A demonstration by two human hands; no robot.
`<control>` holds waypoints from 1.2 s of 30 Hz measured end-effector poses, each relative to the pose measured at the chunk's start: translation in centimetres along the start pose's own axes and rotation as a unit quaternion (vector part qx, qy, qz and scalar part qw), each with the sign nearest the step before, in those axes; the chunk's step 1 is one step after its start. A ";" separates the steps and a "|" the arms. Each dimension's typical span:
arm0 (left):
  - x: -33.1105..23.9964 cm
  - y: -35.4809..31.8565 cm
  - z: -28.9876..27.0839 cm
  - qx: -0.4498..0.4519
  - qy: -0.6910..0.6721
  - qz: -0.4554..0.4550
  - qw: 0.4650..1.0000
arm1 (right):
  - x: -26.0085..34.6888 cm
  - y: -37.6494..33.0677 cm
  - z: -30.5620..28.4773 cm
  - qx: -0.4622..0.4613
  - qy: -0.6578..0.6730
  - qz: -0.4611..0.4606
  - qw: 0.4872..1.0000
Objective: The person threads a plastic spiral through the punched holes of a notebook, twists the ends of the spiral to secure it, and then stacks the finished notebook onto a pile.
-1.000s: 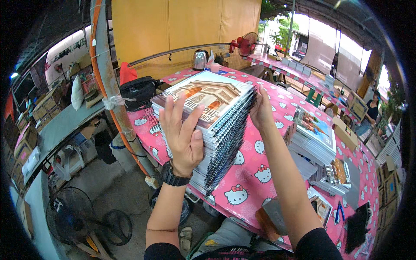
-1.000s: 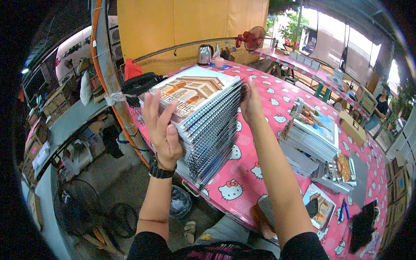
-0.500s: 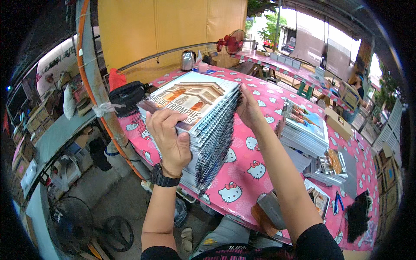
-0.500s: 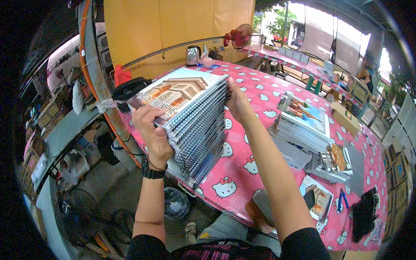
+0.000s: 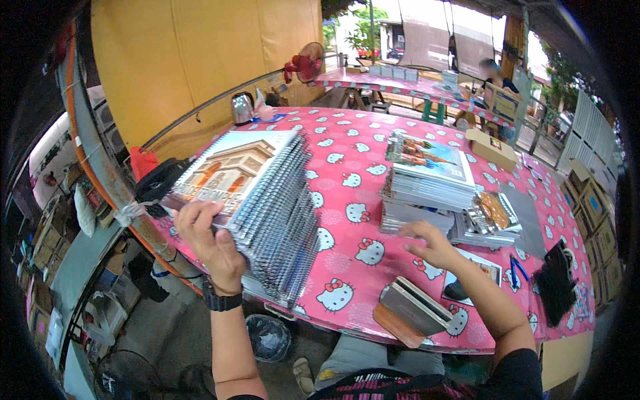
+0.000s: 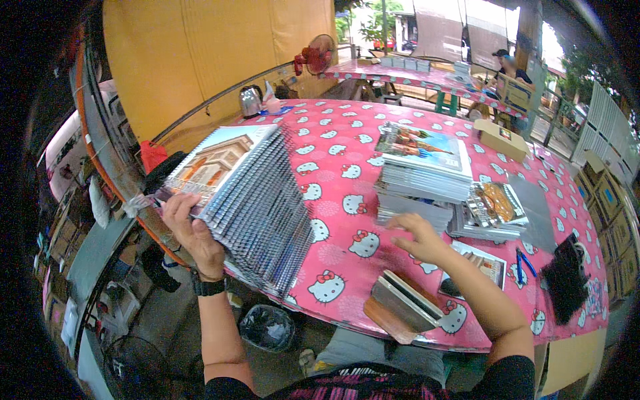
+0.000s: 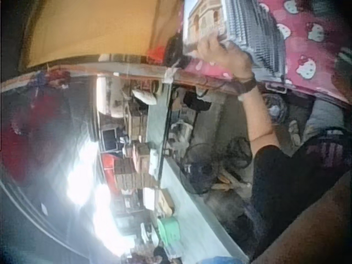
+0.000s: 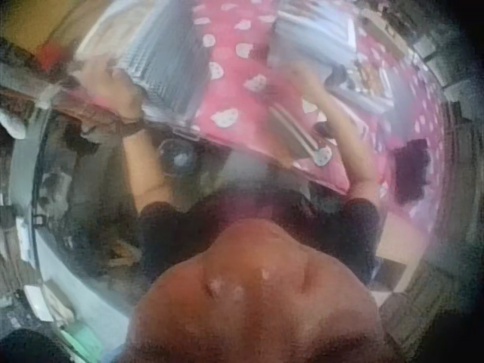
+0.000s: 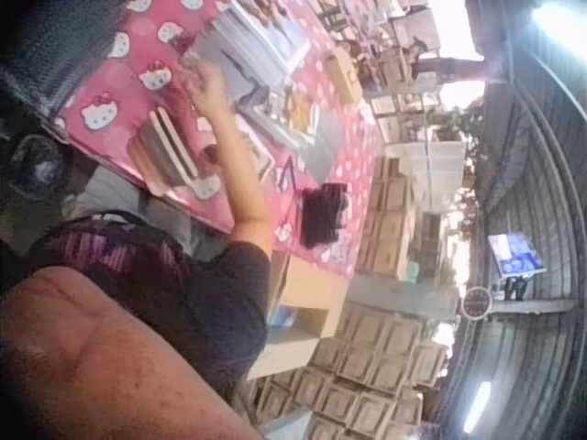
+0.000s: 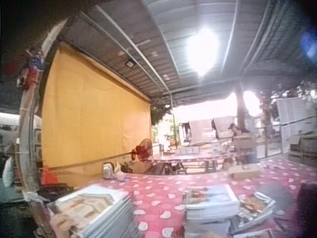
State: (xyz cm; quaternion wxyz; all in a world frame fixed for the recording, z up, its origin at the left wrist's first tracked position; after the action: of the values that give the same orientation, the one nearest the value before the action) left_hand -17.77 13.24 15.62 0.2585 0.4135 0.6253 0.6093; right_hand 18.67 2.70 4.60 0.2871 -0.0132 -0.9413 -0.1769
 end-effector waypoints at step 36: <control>-28.2 -9.4 13.6 0.376 -0.386 -0.048 0.841 | -16.0 -29.0 -13.2 -0.298 -0.148 0.523 0.785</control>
State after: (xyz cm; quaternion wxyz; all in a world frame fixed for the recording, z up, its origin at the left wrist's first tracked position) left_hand 6.40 -1.97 -0.29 0.3327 0.6498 0.6752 0.1057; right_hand 35.45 -27.77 -3.41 0.1746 -0.6145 -0.7214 -0.2673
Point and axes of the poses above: each hand's wrist, its own y-axis towards the middle knuckle, its own z-axis out of the palm, x = y × z, the point moved 6 cm from there along y, towards the middle knuckle, and after that the axes turned 15 degrees about z, right-handed, at the moved point
